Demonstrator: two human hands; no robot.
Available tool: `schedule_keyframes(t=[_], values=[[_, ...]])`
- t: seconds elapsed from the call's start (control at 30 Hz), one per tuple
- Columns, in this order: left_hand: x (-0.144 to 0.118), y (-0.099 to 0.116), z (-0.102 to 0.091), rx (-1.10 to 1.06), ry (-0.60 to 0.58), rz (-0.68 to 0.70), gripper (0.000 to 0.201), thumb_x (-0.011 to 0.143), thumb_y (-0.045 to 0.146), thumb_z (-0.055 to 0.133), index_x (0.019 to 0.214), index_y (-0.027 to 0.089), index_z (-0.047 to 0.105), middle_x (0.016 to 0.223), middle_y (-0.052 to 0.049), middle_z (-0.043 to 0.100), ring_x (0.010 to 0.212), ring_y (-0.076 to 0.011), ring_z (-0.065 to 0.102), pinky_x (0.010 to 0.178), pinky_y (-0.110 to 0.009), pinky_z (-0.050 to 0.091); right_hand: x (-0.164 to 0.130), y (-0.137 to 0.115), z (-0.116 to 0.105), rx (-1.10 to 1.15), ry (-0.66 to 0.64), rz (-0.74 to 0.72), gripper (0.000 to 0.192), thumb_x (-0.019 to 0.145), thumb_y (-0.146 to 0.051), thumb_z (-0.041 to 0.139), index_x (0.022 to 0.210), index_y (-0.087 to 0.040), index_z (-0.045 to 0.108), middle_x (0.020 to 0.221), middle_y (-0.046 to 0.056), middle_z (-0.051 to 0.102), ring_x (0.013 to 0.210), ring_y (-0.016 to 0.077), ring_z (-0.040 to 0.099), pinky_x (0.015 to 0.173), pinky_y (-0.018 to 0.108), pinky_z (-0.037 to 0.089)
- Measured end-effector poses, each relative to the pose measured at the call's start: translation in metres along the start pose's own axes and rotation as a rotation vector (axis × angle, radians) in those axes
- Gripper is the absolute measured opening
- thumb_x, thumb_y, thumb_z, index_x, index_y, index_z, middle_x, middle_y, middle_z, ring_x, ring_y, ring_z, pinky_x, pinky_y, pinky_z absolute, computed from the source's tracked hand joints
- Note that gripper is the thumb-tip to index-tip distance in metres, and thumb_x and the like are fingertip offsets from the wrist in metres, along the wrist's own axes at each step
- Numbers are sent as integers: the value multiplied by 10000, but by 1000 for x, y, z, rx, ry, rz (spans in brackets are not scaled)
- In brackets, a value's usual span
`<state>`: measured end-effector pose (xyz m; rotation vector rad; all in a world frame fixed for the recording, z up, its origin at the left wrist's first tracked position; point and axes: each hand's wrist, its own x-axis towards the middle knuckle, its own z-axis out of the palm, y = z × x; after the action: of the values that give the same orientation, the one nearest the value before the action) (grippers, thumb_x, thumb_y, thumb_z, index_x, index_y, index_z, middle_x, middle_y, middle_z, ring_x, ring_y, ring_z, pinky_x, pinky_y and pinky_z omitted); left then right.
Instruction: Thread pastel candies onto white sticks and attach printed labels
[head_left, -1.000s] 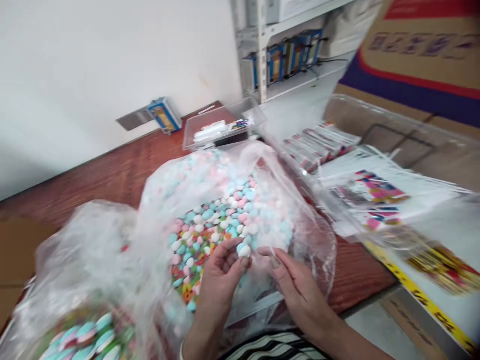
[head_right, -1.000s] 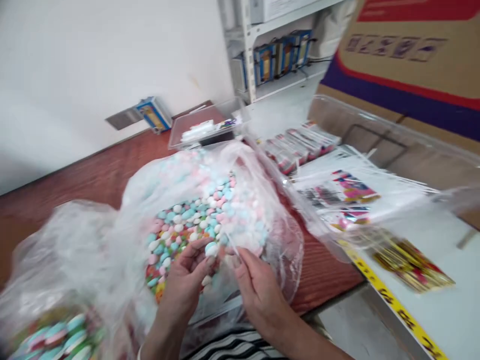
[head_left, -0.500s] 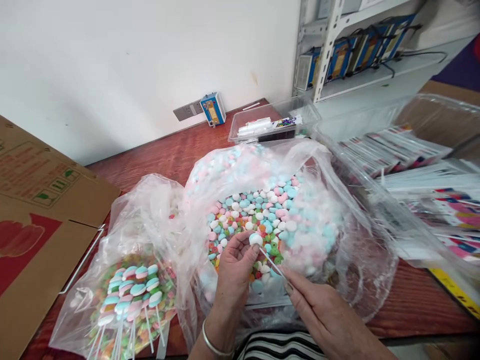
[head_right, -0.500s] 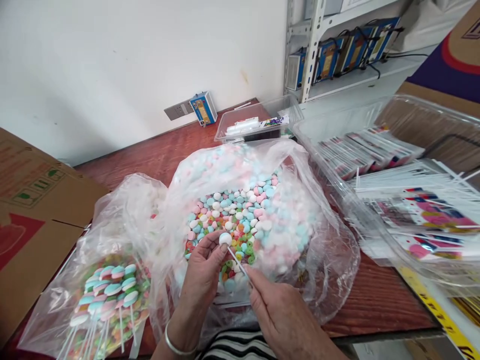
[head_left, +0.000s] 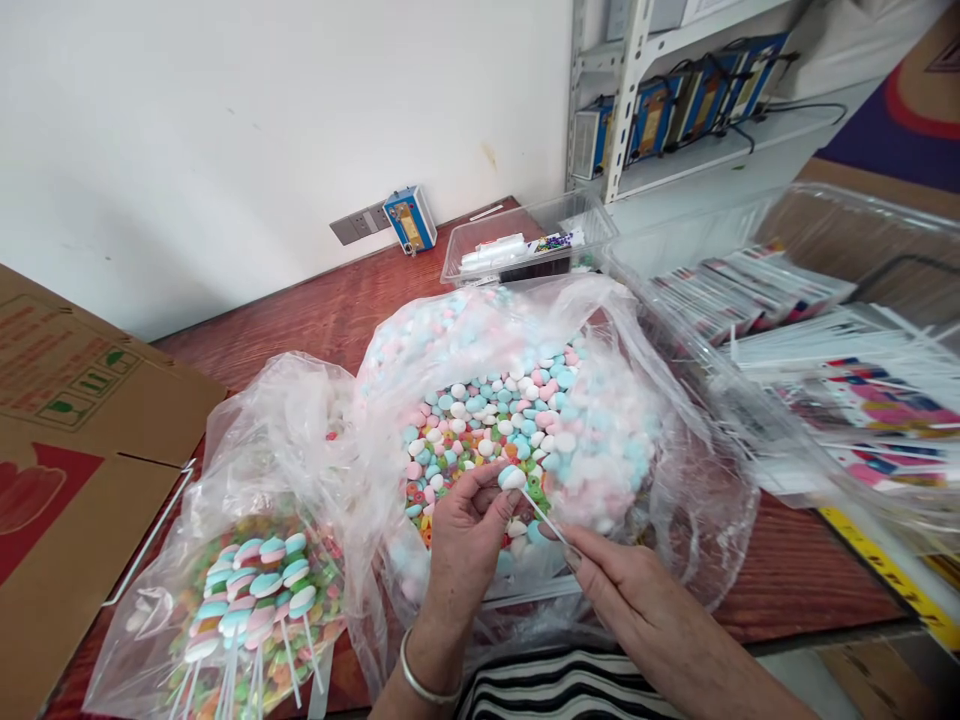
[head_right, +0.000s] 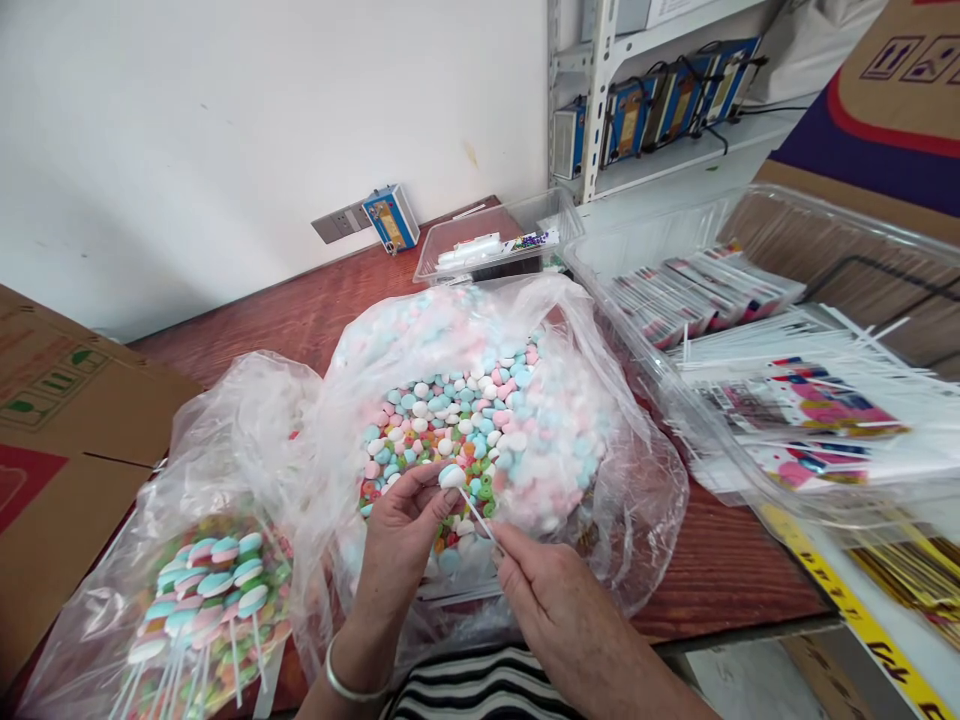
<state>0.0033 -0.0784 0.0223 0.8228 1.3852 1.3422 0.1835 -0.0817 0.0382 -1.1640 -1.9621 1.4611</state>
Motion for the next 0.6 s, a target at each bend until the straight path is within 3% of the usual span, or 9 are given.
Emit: schedule_keyframes(t=[0.4, 0.6], values=[[-3, -13, -7, 377, -90, 276, 223, 824, 232, 688, 1042, 193, 715, 936, -61, 704, 806, -164, 673, 701, -268, 556, 1, 4, 3, 26, -13, -3, 329, 967, -235, 348, 1100, -195, 646, 899, 35, 704, 778, 184, 635, 740, 283, 470], [-16, -18, -5, 589, -69, 452, 250, 837, 117, 634, 1062, 208, 694, 892, -36, 709, 759, -133, 647, 673, -239, 536, 3, 15, 11, -27, 7, -3, 318, 959, -247, 330, 1071, -185, 621, 892, 61, 709, 816, 209, 662, 747, 304, 491]])
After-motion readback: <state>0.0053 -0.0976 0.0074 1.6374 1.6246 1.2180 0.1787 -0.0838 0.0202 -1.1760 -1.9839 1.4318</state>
